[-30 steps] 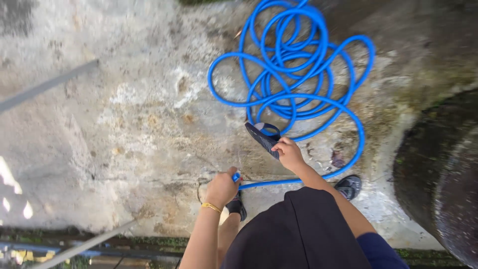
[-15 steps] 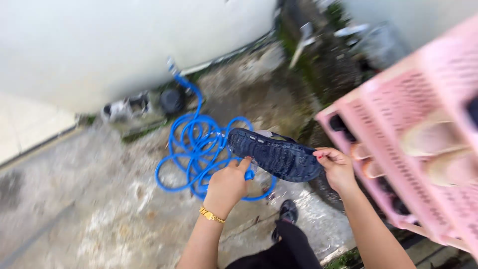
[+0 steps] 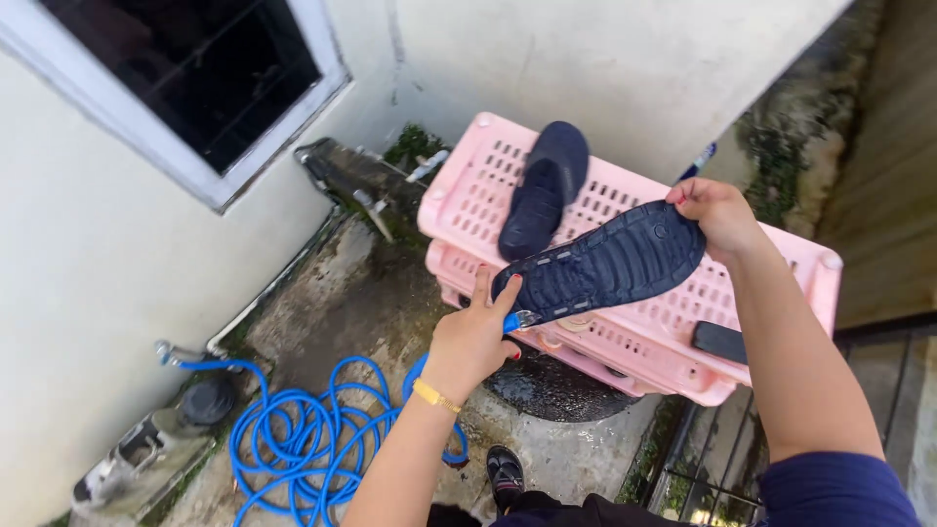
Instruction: Washing and scrubbing various pairs of shoes and sandals using a brush and water hose on a plastic rack
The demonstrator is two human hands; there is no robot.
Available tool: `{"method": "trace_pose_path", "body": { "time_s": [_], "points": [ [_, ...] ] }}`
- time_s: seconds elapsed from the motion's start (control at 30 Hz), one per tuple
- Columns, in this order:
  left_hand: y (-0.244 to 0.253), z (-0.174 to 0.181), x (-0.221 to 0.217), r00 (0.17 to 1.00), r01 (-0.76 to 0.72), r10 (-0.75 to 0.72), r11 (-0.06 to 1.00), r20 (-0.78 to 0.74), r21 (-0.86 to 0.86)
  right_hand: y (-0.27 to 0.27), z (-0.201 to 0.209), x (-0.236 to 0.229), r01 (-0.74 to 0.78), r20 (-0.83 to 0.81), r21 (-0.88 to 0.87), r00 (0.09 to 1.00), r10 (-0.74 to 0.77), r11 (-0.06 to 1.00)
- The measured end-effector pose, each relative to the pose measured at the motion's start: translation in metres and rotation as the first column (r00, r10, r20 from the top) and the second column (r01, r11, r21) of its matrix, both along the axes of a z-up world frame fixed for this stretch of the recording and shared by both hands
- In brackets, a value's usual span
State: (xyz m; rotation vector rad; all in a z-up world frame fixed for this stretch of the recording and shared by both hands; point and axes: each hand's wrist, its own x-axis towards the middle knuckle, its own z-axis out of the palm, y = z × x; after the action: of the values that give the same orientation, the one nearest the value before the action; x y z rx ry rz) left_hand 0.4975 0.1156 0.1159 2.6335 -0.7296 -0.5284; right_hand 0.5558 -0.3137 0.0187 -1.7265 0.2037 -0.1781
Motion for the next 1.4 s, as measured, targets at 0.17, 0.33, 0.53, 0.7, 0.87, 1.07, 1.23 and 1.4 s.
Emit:
{"method": "trace_pose_path", "body": {
  "time_s": [0.17, 0.33, 0.53, 0.7, 0.87, 1.07, 1.23, 1.4],
  "points": [
    [-0.086, -0.051, 0.028, 0.99, 0.143, -0.141, 0.988, 0.026, -0.063, -0.043, -0.027, -0.003, 0.097, -0.067, -0.101, 0.992, -0.104, 0.99],
    [-0.126, -0.062, 0.038, 0.973, 0.203, -0.211, 0.975, -0.096, -0.09, -0.113, -0.152, -0.011, 0.256, -0.177, -0.588, 0.885, -0.431, 0.767],
    [-0.14, -0.104, 0.081, 0.949, 0.292, -0.295, 0.955, -0.113, -0.047, -0.07, -0.129, -0.125, 0.378, 0.272, -0.906, 0.864, -0.423, 0.191],
    [-0.161, -0.142, 0.104, 0.894, 0.426, -0.428, 0.904, -0.134, -0.05, -0.015, -0.104, -0.214, -0.099, -0.379, -0.899, 0.665, -0.644, 0.427],
    [-0.165, -0.08, 0.101, 0.865, 0.471, -0.486, 0.873, -0.129, -0.129, 0.009, -0.131, -0.232, -0.071, -0.318, -0.918, 0.72, -0.618, 0.389],
    [-0.172, -0.052, 0.103, 0.861, 0.463, -0.475, 0.88, -0.185, -0.103, -0.003, -0.131, -0.234, -0.008, -0.187, -0.96, 0.767, -0.614, 0.281],
    [-0.185, -0.09, 0.108, 0.859, 0.466, -0.465, 0.883, -0.214, -0.049, 0.005, -0.117, -0.209, 0.515, 0.318, -0.845, 0.701, -0.638, 0.144],
    [-0.188, -0.094, 0.11, 0.866, 0.424, -0.434, 0.901, -0.247, -0.093, 0.094, -0.108, -0.101, 0.447, 0.245, -0.845, 0.812, -0.53, 0.294]
  ]
}}
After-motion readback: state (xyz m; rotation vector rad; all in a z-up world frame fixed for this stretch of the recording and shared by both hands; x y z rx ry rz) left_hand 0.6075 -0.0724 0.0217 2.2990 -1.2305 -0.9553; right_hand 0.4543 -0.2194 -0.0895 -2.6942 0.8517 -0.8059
